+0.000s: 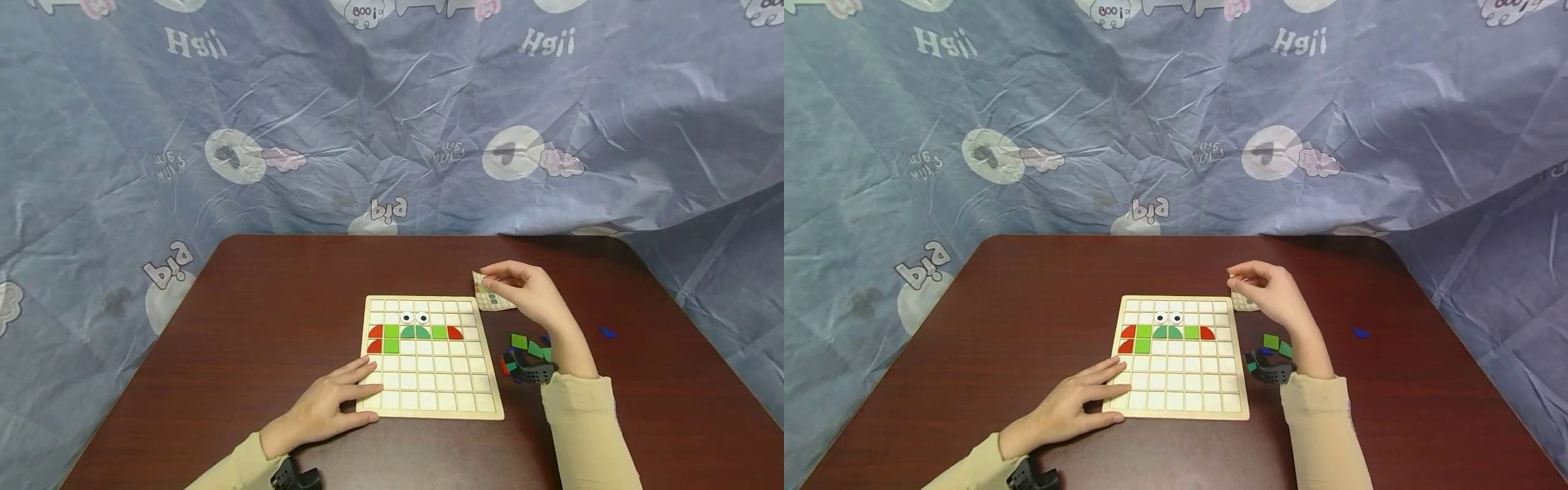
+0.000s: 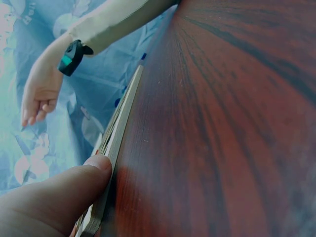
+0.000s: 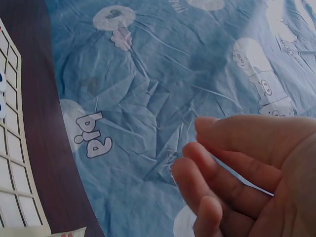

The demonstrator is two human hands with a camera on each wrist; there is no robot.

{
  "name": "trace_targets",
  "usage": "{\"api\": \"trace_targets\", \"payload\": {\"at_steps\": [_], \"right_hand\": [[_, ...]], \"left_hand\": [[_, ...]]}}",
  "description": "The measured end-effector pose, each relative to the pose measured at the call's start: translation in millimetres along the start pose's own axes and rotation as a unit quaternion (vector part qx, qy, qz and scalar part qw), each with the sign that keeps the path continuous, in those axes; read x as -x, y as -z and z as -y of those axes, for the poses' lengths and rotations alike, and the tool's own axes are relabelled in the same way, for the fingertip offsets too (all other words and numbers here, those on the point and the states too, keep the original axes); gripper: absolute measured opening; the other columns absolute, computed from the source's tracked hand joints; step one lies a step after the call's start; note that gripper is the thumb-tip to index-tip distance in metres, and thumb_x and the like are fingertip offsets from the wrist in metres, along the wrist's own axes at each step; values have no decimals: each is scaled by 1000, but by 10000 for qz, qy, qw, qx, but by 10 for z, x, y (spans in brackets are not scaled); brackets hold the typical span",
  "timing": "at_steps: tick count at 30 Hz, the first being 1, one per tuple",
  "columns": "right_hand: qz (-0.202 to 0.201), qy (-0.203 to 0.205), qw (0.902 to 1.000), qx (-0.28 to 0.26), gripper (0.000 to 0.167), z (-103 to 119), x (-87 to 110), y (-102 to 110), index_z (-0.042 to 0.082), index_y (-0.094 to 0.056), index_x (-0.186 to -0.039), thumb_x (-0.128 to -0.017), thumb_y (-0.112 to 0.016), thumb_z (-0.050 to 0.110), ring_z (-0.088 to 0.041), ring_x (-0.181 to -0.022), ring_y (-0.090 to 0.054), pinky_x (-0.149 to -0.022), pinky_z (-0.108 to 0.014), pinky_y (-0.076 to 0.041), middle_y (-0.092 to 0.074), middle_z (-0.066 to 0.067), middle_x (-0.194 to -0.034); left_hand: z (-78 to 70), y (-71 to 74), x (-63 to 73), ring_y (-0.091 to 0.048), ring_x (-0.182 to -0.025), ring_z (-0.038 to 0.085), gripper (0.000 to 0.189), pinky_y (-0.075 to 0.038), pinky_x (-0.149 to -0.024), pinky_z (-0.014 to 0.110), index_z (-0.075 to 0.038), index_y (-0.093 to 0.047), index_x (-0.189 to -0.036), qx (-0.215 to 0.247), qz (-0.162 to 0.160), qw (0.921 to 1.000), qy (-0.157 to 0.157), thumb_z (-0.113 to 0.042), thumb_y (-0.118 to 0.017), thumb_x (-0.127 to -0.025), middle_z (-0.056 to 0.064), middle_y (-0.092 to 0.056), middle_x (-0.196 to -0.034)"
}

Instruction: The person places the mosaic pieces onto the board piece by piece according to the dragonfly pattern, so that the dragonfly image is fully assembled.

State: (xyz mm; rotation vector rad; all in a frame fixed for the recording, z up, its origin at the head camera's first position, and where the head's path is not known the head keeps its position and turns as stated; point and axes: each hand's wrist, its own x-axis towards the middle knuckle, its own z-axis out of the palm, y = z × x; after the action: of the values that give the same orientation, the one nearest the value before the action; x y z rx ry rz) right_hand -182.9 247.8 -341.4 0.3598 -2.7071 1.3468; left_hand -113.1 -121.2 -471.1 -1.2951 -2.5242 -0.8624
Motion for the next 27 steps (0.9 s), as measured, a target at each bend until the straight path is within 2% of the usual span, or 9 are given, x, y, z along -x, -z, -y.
{"api": "trace_targets", "payload": {"at_steps": [4, 12, 18, 22, 24, 27], "right_hand": [[-326, 7, 9995, 48, 35, -54, 41, 56, 12, -64, -118, -91, -63, 34, -14, -86, -62, -68, -30, -51, -66, -7, -106], [-809, 314, 9961, 134, 32, -236, 153, 115, 10, -63, -119, -92, -63, 26, -4, -80, -61, -63, -21, -49, -65, -8, -98], [-713, 275, 9958, 498, 29, -442, 294, 141, 11, -65, -116, -91, -64, 25, 0, -80, -59, -64, -19, -49, -66, -8, -98], [-541, 295, 9960, 649, 29, -609, 386, 150, 10, -66, -113, -88, -68, 24, -2, -77, -60, -63, -20, -49, -68, -7, -94], [-404, 290, 9965, 677, 30, -698, 426, 154, 9, -66, -112, -86, -70, 24, -4, -78, -61, -63, -23, -51, -68, -7, -95], [-167, 246, 9960, 846, 34, -814, 477, 165, 10, -66, -113, -85, -72, 28, -6, -88, -61, -72, -33, -52, -66, -4, -103]], "left_hand": [[2, -6, 3, -39, -132, 25, 44, -41, -99, 42, -18, -66, -121, 0, 2, 10000, 15, -45, -64, -87, 10, -49, -138], [-1, 3, -1, -38, -132, 24, 43, -41, -99, 42, -19, -66, -121, 10, 34, 10000, 73, -44, -65, -86, 9, -49, -138], [3, 9, -1, -38, -133, 23, 44, -41, -99, 42, -19, -66, -122, 52, 102, 9998, 135, -45, -64, -86, 9, -48, -139], [9, 11, -1, -37, -133, 23, 44, -41, -99, 42, -20, -65, -122, 72, 128, 9998, 165, -46, -64, -86, 8, -48, -139], [9, 8, -1, -37, -133, 23, 44, -41, -99, 42, -19, -65, -122, 76, 121, 9998, 154, -45, -64, -86, 8, -48, -139], [9, 0, 1, -38, -133, 24, 44, -41, -99, 42, -19, -65, -122, 70, 91, 9999, 126, -45, -64, -86, 9, -48, -139]]}}
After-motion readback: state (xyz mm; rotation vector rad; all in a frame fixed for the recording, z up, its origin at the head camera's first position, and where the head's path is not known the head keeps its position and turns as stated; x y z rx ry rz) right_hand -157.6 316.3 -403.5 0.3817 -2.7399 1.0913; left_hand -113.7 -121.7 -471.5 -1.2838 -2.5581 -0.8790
